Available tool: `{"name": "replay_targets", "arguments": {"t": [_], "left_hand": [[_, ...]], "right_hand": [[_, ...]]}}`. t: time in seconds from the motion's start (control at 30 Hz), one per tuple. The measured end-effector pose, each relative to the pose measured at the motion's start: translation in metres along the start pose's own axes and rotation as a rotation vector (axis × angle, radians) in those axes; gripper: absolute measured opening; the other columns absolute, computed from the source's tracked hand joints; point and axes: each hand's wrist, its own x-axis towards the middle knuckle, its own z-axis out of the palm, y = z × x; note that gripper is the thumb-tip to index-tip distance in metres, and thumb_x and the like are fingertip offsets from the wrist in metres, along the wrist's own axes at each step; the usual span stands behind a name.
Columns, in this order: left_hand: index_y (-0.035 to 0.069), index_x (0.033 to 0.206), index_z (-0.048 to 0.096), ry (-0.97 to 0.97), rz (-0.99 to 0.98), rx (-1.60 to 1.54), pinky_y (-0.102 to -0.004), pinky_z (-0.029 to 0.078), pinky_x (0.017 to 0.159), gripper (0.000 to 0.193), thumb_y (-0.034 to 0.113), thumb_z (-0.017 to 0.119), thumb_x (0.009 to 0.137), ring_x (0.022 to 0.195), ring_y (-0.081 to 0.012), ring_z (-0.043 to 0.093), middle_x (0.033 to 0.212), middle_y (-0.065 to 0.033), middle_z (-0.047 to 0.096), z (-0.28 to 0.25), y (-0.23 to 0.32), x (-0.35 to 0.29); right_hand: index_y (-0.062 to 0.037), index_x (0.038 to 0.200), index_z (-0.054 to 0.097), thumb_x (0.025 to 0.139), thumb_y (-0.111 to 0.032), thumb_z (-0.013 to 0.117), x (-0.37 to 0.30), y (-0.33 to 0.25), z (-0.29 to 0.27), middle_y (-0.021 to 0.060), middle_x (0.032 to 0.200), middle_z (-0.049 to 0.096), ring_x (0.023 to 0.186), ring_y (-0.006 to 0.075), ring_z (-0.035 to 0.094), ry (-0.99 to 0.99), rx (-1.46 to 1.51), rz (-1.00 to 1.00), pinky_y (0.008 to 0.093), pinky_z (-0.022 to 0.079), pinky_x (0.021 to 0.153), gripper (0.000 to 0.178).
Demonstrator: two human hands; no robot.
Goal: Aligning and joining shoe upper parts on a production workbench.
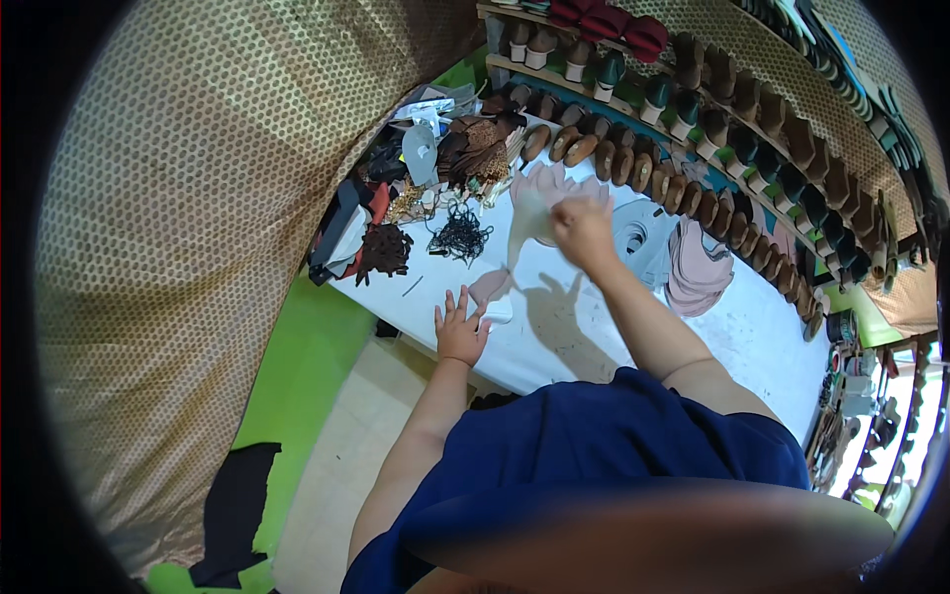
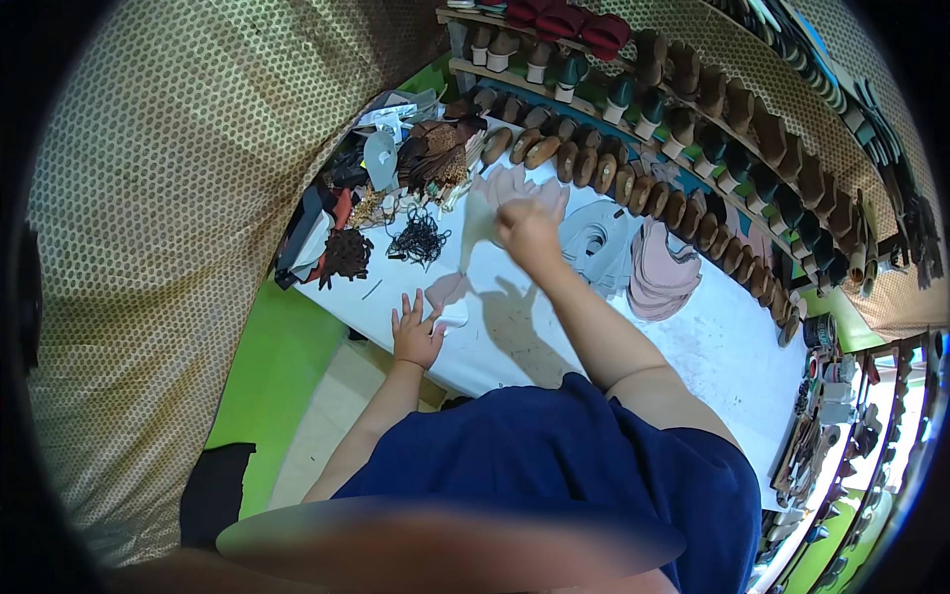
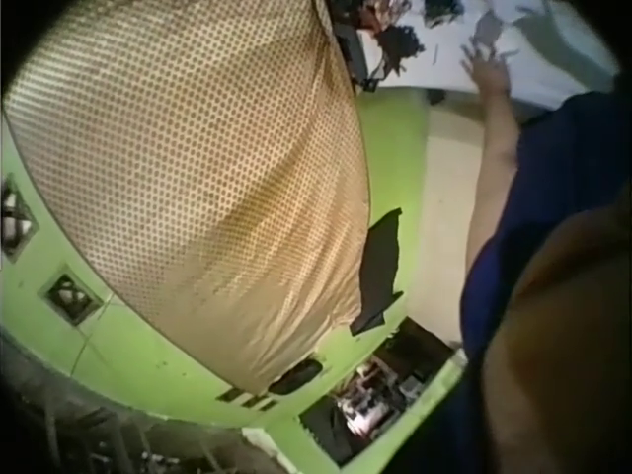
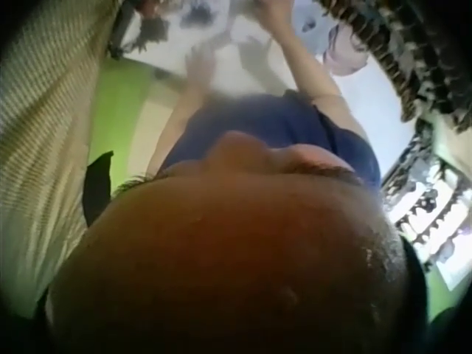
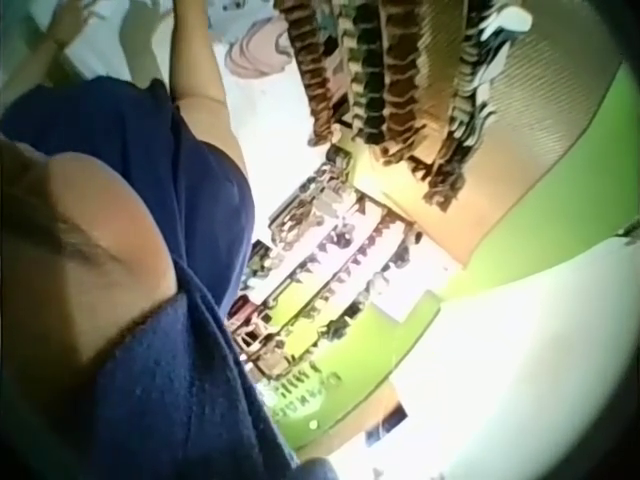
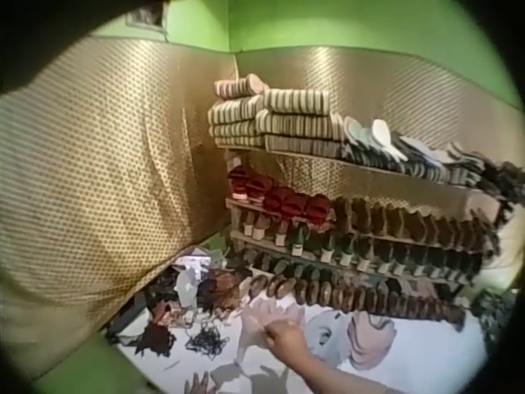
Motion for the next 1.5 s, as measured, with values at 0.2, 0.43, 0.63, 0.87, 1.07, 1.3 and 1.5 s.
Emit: {"name": "replay_targets", "arguments": {"t": [0.2, 0.43, 0.63, 0.87, 1.07, 1.3, 1.5], "left_hand": [[0.02, 0.152, 0.037, -0.012, -0.054, 0.001, -0.0561, 0.012, 0.119, 0.075, 0.041, 0.064, 0.085, 0.15, -0.0386, 0.016, 0.163, -0.0129, 0.021, 0.002, 0.001, 0.003], [0.02, 0.151, 0.039, 0.007, -0.069, -0.019, -0.0561, 0.013, 0.119, 0.076, 0.042, 0.064, 0.084, 0.15, -0.0387, 0.016, 0.163, -0.0135, 0.02, -0.004, 0.002, 0.002], [0.021, 0.152, 0.038, -0.001, -0.072, -0.006, -0.0555, 0.013, 0.119, 0.076, 0.043, 0.064, 0.083, 0.15, -0.0388, 0.015, 0.164, -0.0138, 0.018, 0.0, -0.002, 0.002], [0.022, 0.153, 0.036, 0.01, -0.022, 0.023, -0.0547, 0.013, 0.119, 0.079, 0.044, 0.065, 0.082, 0.15, -0.0401, 0.014, 0.164, -0.0145, 0.017, 0.001, -0.001, 0.002], [0.025, 0.149, 0.043, 0.174, 0.031, -0.138, -0.0547, 0.017, 0.118, 0.072, 0.038, 0.066, 0.083, 0.149, -0.0406, 0.017, 0.163, -0.0158, 0.019, 0.008, -0.004, 0.0], [0.02, 0.128, 0.067, 0.151, 0.017, -0.079, -0.0528, 0.021, 0.117, 0.043, 0.03, 0.064, 0.086, 0.148, -0.0396, 0.022, 0.16, -0.0152, 0.028, 0.008, -0.006, -0.003], [0.019, 0.135, 0.06, 0.151, -0.03, -0.014, -0.0496, 0.022, 0.118, 0.05, 0.029, 0.062, 0.086, 0.146, -0.0376, 0.026, 0.159, -0.0155, 0.03, 0.008, 0.0, 0.0]], "right_hand": [[-0.0205, 0.1, 0.072, 0.08, -0.007, 0.071, 0.048, 0.027, -0.035, -0.0019, 0.09, 0.068, 0.109, 0.0227, 0.062, 0.393, -0.206, -0.298, 0.0743, 0.019, 0.107, 0.025], [-0.023, 0.108, 0.071, 0.08, -0.018, 0.067, 0.056, 0.07, 0.03, -0.0026, 0.101, 0.069, 0.121, 0.021, 0.055, 0.09, -0.51, -0.283, 0.0769, 0.016, 0.106, 0.028], [-0.0258, 0.121, 0.069, 0.083, -0.034, 0.065, -0.012, 0.035, 0.126, 0.0028, 0.13, 0.062, 0.135, 0.029, 0.044, -0.339, -0.265, -0.205, 0.0767, 0.022, 0.104, 0.038], [-0.0277, 0.103, 0.075, 0.085, -0.027, 0.065, -0.05, 0.0, 0.166, -0.0011, 0.126, 0.063, 0.136, 0.0256, 0.043, -0.21, -0.062, -0.495, 0.0774, 0.014, 0.108, 0.02], [-0.0224, 0.088, 0.074, 0.079, -0.024, 0.069, -0.048, 0.025, 0.131, -0.003, 0.114, 0.065, 0.13, 0.0248, 0.048, -0.018, -0.063, -0.466, 0.0782, 0.013, 0.107, 0.01], [-0.0121, 0.082, 0.071, 0.074, -0.016, 0.067, -0.065, 0.043, 0.043, 0.0083, 0.108, 0.064, 0.128, 0.0318, 0.048, 0.052, -0.224, -0.326, 0.0819, 0.013, 0.104, 0.009], [-0.0104, 0.093, 0.073, 0.079, -0.012, 0.061, -0.069, 0.034, -0.01, 0.0102, 0.109, 0.064, 0.132, 0.0351, 0.045, -0.129, -0.512, -0.213, 0.0828, 0.008, 0.105, 0.019]]}}
